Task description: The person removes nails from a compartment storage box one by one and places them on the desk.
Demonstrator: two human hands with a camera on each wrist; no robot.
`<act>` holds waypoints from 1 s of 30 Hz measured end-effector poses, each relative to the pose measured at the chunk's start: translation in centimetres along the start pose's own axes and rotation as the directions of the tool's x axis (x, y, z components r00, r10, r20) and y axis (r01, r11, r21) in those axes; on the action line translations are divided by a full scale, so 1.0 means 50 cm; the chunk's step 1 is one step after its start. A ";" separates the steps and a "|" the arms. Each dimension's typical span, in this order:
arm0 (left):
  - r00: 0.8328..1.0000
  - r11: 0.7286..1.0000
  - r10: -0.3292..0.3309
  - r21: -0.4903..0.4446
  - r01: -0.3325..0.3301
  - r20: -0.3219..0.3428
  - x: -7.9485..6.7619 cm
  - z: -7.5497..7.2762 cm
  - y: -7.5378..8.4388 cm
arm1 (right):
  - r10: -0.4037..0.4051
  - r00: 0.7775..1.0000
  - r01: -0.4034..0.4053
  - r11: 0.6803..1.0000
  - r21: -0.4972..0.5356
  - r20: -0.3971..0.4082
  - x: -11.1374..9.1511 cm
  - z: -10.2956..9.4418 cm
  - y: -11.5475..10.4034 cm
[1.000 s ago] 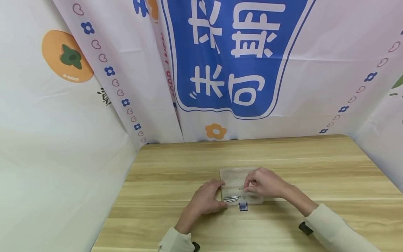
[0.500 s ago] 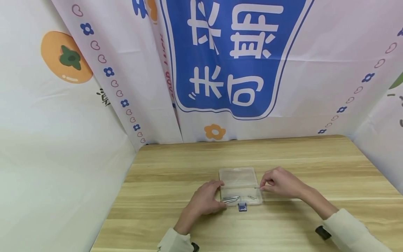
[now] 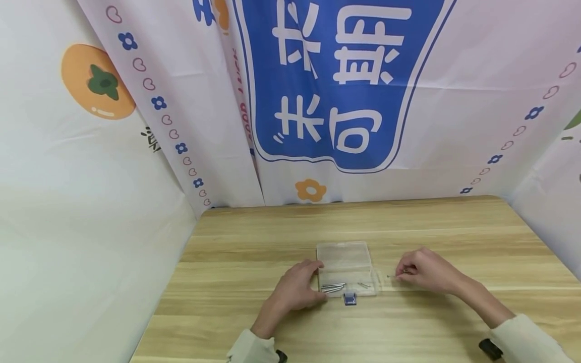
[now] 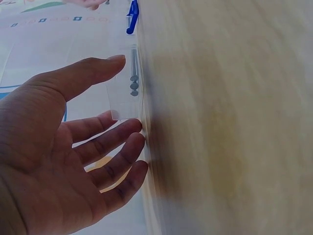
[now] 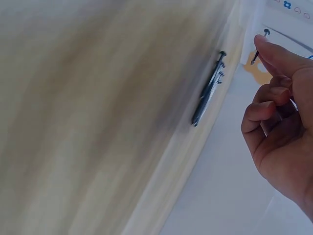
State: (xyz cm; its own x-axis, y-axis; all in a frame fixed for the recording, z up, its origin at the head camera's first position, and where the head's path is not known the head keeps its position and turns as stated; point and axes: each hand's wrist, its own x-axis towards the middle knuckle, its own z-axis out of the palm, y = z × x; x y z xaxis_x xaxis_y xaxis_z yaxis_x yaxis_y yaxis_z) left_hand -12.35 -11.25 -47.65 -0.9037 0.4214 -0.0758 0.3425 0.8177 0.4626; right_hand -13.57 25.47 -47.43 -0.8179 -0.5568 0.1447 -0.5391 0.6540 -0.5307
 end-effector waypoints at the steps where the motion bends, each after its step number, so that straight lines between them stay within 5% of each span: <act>1: 1.000 1.000 -0.001 -0.002 0.001 0.002 0.000 0.000 0.001 | 0.007 1.000 -0.007 1.000 0.002 0.001 -0.005 -0.001 0.003; 30: 1.000 0.999 0.001 -0.052 0.000 0.016 -0.004 -0.004 0.000 | 0.065 0.998 -0.066 0.998 0.003 0.019 -0.081 -0.016 0.065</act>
State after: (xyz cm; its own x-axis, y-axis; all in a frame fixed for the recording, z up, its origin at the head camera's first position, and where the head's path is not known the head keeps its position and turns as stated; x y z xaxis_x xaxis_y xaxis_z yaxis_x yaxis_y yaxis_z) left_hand -12.20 -11.41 -47.44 -0.8991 0.4285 -0.0895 0.3289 0.7962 0.5078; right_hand -12.16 30.26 -49.10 -0.8476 -0.5223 0.0941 -0.4839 0.6878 -0.5412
